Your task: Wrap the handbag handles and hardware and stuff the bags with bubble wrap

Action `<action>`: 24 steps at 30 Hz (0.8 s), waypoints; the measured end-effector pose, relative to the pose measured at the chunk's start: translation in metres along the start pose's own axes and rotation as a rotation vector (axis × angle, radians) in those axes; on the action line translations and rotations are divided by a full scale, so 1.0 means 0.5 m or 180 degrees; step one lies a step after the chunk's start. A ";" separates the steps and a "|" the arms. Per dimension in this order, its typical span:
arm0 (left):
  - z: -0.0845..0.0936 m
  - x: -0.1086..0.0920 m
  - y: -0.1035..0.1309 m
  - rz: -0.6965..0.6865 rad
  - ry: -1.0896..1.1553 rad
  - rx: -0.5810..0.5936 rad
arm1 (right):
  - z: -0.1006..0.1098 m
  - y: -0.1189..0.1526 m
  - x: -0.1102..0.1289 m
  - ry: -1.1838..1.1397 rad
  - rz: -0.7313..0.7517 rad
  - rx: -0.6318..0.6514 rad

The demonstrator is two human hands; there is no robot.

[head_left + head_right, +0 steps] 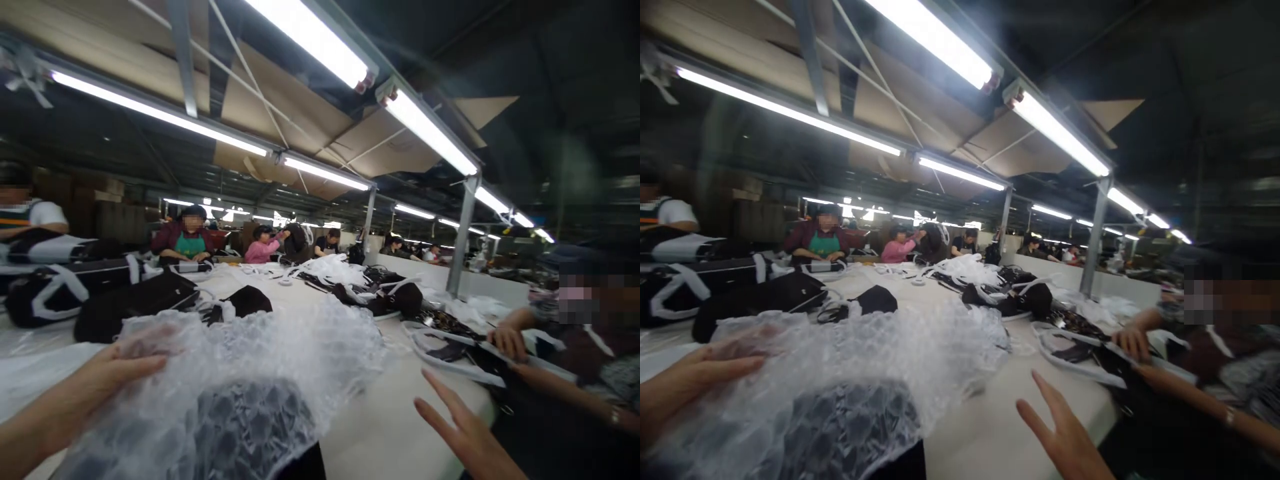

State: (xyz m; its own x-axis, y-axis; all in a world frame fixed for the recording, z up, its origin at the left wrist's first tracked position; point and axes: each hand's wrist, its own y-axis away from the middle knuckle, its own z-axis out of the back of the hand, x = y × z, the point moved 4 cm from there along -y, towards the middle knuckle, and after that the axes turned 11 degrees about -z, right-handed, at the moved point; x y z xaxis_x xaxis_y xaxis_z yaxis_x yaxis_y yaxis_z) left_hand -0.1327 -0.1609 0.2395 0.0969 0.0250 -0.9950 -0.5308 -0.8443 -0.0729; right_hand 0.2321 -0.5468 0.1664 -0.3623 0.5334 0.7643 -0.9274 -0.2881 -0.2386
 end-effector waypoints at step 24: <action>0.053 -0.096 -0.008 -0.0764 -0.0220 -0.0027 | -0.116 -0.106 0.084 -0.1802 -0.0562 0.1274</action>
State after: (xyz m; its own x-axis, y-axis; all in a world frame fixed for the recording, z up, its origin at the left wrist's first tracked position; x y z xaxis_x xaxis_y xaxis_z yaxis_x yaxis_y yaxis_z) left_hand -0.1574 -0.1446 0.2856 0.1612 0.2617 -0.9516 -0.4925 -0.8142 -0.3074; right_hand 0.2607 -0.4629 0.1764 -0.0053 0.1357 0.9907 -0.8232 -0.5631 0.0727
